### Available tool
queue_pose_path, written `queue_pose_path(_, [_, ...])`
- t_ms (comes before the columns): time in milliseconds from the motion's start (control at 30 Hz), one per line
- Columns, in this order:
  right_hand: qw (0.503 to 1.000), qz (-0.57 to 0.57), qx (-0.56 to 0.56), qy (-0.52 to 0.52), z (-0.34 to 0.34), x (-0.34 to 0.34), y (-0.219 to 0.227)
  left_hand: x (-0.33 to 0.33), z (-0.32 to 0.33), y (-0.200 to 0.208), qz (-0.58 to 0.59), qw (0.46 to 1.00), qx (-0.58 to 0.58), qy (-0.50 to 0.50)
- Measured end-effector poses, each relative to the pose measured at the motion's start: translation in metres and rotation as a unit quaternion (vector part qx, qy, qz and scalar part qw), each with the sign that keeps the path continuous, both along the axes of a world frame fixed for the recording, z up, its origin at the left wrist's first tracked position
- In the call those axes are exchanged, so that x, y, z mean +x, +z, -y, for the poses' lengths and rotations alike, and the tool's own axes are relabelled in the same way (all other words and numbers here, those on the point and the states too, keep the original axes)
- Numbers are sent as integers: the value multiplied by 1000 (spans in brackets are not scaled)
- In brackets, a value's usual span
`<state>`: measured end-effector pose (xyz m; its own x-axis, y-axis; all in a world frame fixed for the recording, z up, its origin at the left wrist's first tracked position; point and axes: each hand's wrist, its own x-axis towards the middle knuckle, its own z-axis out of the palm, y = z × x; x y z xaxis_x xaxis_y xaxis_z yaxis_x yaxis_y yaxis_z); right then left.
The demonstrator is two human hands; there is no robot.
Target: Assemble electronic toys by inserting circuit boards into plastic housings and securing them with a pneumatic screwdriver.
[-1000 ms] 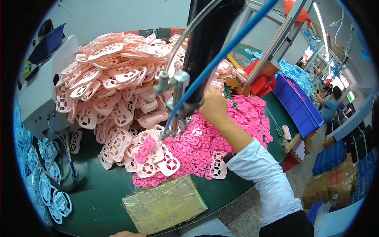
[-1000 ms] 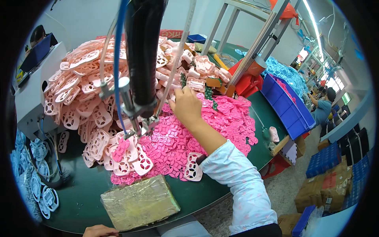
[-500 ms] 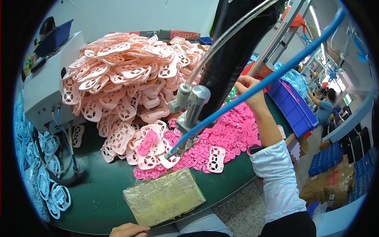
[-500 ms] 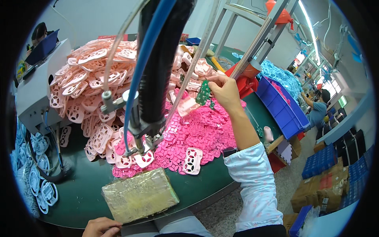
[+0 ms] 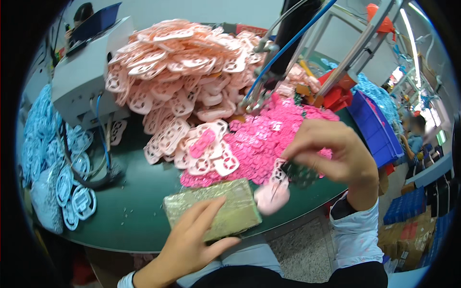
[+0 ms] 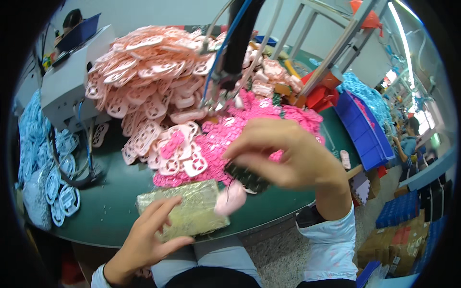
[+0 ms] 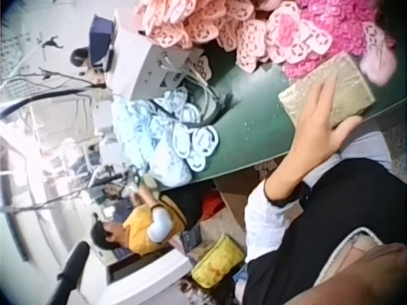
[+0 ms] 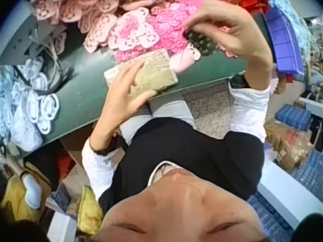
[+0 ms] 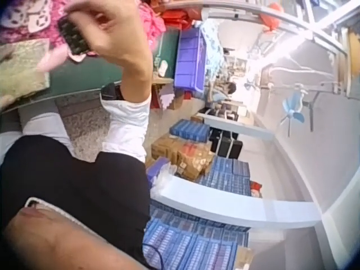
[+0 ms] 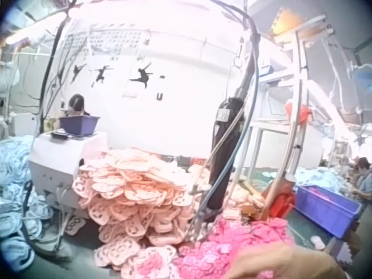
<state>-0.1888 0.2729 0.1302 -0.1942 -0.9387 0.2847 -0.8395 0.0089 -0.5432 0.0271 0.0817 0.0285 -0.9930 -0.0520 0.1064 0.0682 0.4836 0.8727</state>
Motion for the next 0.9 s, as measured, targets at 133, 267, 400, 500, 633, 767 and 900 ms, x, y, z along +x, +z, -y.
queue_pose_path(133, [986, 125, 18, 108, 45, 44, -13, -19, -5, -17, -3, 993, 25, -116])
queue_pose_path(267, [965, 196, -40, 169, 72, 59, -27, -5, -3, -11, 142, 963, 164, -158])
queue_pose_path(400, [967, 186, -56, 168, 88, 72, -32, 4, -6, -24, 18, 972, 236, -5])
queue_pose_path(500, [989, 100, -70, 78, 93, 64, -46, 8, 1, -29, 194, 910, 342, 129])
queue_pose_path(633, [962, 270, 9, -28, 85, 58, -79, 20, -15, -60, 72, 826, 505, 239])
queue_pose_path(767, [942, 330, 38, -56, 75, 53, -110, 34, -15, -60, 29, 961, -73, 266])
queue_pose_path(900, [948, 306, 74, -36, 80, 60, -116, 34, 8, -49, -74, 956, -146, 242])
